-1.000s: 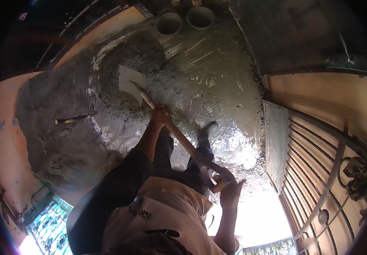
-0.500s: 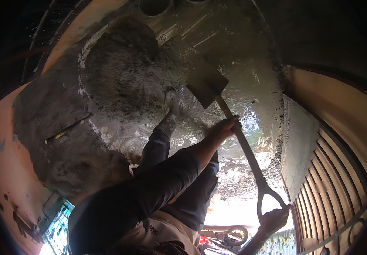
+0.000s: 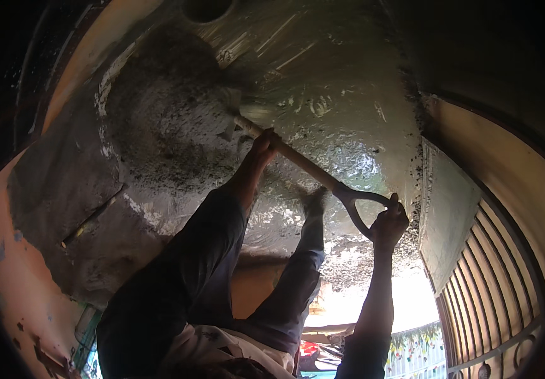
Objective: The person pours water from a bucket onto a pile of dry cement and then uses a hoe to mix the materials together on the floor. Another person assists by carrying away buckets filled with the mixed concrete.
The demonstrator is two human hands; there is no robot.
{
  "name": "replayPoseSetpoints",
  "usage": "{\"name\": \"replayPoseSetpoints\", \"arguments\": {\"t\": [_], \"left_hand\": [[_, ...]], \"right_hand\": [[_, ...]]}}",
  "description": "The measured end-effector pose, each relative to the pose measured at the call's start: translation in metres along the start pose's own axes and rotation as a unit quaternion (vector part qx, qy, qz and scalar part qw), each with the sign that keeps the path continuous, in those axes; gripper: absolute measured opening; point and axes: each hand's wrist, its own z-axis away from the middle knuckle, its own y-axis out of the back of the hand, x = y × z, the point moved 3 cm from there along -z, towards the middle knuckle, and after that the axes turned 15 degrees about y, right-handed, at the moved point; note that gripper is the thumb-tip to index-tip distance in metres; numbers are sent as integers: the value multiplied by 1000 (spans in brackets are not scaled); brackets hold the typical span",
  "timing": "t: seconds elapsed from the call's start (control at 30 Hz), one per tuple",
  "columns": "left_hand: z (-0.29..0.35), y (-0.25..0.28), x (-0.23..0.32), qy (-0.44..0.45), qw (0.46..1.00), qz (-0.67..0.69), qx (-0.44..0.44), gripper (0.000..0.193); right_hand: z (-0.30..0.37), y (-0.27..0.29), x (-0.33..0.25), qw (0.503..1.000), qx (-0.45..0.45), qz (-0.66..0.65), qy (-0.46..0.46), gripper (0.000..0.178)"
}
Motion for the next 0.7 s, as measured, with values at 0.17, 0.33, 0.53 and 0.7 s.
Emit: {"name": "replayPoseSetpoints", "arguments": {"t": [0.17, 0.33, 0.53, 0.7], "left_hand": [[21, 11, -43, -10, 994, -26, 106, 13], [81, 73, -66, -61, 978, -74, 187, 15], [171, 83, -61, -84, 954, -167, 233, 15], [209, 10, -53, -57, 949, -242, 192, 14]], "right_hand": [[54, -19, 55, 922, -114, -207, -306, 38], [145, -7, 18, 747, -11, -378, -546, 25], [260, 22, -53, 658, 61, -445, -604, 50], [231, 97, -112, 622, 123, -490, -598, 53]]}}
